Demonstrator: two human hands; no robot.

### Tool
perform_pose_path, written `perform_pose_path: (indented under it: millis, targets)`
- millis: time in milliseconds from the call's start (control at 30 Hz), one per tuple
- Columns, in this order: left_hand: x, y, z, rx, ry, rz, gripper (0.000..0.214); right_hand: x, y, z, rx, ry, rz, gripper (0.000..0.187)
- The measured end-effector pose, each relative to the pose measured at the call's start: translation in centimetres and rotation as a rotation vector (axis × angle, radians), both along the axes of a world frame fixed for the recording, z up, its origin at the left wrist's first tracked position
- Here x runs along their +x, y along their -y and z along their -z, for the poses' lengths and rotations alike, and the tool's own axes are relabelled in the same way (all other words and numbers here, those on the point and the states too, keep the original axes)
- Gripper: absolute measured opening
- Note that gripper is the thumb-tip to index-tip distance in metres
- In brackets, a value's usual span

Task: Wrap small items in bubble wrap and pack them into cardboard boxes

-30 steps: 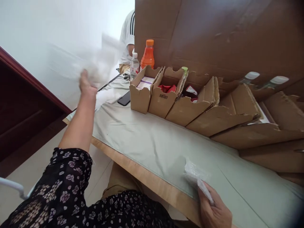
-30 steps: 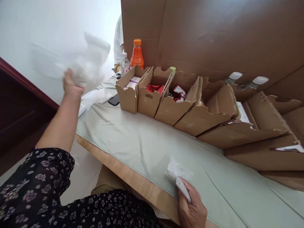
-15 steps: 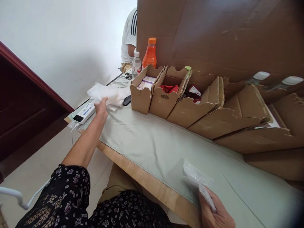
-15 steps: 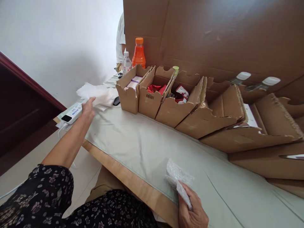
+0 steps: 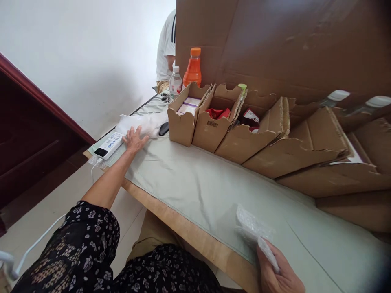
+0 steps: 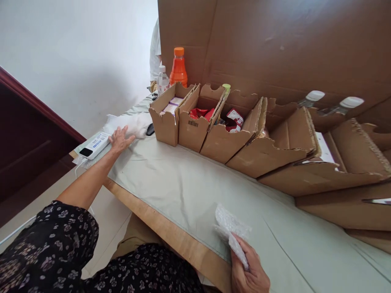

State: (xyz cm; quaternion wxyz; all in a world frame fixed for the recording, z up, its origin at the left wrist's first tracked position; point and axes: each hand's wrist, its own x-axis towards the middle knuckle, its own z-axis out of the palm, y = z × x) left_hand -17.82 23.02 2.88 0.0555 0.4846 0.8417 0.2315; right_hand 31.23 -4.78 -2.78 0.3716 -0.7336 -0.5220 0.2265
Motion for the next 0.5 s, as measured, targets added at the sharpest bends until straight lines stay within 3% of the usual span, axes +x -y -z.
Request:
perform_pose_path:
  millis: [233, 333, 400, 500]
  targets:
    - [0.4, 0.7, -1.1, 0.172, -0.011, -0.055, 0.098, -0.2, -0.4, -0.5, -0.03, -0.031, 0.036, 0.054]
    - [2.1, 2.2, -2.1, 0.276, -0.021, -0.041, 0.099, -0.8, -0.5, -1.4, -0.074, -0.061, 0.155, 0.053]
    - [4.3, 4.4, -2.4, 0.338, 0.005, 0.058, 0.094, -1.8, -0.7, -2.5, -0.084, -0.164, 0.272, 0.05]
    - [9.1, 9.4, -1.9, 0.34, 0.232, 0.409, 0.078, -4.0, -1.5, -4.5, 0.011, -0.498, 0.32, 0.046]
